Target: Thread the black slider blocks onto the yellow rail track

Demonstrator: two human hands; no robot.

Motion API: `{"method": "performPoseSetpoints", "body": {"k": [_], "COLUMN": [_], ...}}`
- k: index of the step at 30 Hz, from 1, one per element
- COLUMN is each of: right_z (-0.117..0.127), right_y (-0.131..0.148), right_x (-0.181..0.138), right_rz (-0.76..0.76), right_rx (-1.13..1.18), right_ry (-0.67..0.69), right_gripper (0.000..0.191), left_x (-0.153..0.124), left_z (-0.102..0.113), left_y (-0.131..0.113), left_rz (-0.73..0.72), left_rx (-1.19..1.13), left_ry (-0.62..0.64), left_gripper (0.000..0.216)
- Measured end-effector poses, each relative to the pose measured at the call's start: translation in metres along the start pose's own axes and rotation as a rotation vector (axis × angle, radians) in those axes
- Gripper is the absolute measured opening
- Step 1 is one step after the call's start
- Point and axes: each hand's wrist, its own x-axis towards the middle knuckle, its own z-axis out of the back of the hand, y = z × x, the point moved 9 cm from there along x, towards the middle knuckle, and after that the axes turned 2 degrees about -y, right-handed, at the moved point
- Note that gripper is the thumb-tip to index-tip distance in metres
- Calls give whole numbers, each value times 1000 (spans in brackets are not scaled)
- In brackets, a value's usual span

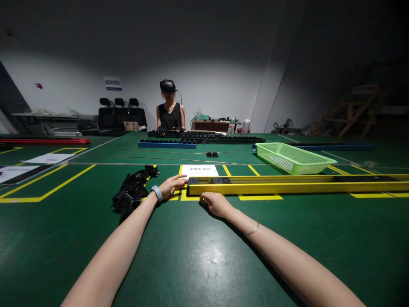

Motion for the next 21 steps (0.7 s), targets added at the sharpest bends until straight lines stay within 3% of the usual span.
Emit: {"method": "performPoseSetpoints", "body": {"k": [21], "right_z": [1], "right_y": [1], "right_x": [0], "right_rz": [15], "right_rx": [1], "right_ry": [-6], "right_gripper": [28], "left_x": [0], "left_z": [0], "left_y": [0], "left_rz": [3], "left_rx": [10], "left_ry": [-3], "left_gripper": [53]}}
